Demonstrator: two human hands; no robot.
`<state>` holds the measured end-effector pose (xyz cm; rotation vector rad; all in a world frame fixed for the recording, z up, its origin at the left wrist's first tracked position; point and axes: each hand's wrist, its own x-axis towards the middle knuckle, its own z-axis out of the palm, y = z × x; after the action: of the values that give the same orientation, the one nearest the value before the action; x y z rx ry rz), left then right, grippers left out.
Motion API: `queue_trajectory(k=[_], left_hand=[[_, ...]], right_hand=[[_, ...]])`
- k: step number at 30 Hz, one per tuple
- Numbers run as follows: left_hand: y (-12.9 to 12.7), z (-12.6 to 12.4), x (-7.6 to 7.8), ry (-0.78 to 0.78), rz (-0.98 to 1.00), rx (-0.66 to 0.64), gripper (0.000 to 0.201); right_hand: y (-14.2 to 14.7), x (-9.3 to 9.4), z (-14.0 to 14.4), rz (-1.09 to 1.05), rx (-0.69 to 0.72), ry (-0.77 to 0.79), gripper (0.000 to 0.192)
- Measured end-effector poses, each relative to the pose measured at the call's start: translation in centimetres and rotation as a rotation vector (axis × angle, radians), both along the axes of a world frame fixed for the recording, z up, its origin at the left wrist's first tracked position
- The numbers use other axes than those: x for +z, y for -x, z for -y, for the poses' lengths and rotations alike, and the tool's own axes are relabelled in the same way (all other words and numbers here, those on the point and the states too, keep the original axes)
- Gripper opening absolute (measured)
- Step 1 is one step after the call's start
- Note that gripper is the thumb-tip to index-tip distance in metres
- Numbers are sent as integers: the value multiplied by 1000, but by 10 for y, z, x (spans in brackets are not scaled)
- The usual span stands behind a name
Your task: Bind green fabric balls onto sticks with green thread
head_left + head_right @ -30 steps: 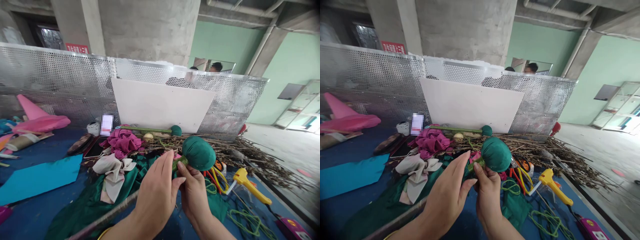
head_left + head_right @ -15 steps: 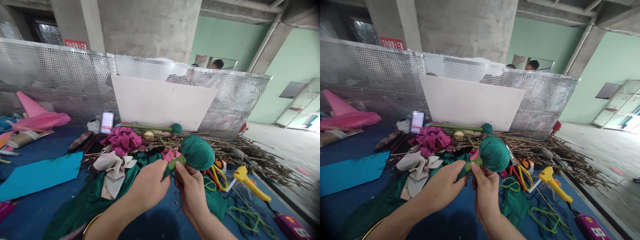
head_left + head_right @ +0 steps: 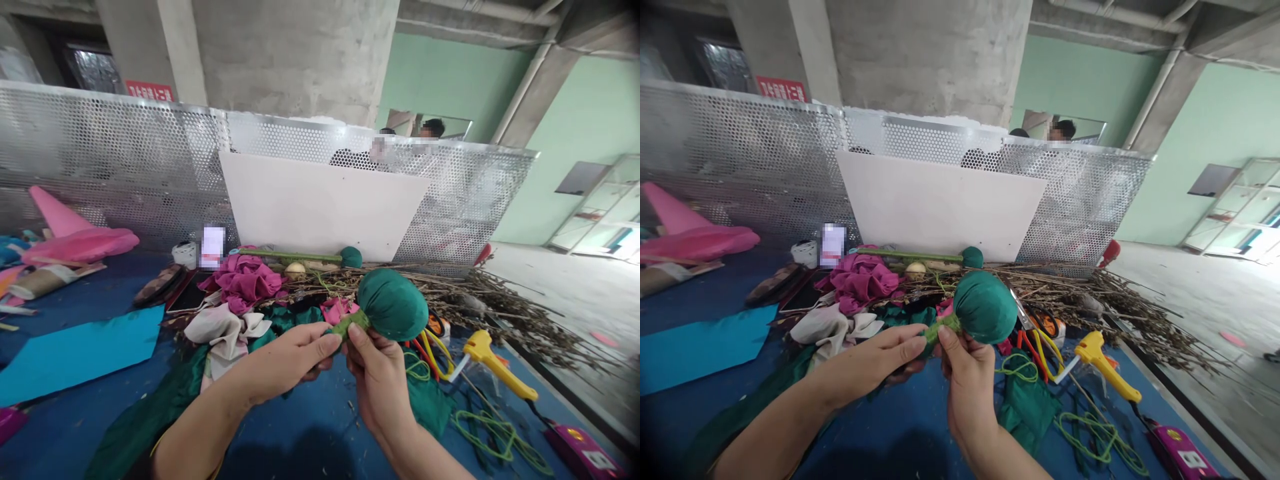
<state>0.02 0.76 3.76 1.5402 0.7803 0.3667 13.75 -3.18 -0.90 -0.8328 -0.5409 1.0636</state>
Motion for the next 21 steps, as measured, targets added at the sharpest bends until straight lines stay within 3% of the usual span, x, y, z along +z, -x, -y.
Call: queue_trajectory(k=[2,8,14,18,21], left_hand=[[0,0,-1,11,22,-3,37],[2,-3,9,-205,-141,-65,27],[2,1,8,-166,-164,17,29],[3,3,5,-104,-155,-8,26],[-1,5,4,-350,-252,101,25]], right_hand=[[0,0,0,10,8,-13,34],[0,2,1,10,32,-51,34],[-1,5,-1,-5,15,-14,40],[-4,4,-3,-16,16,-1,42],[-4,4,-5,-36,9,11,43]])
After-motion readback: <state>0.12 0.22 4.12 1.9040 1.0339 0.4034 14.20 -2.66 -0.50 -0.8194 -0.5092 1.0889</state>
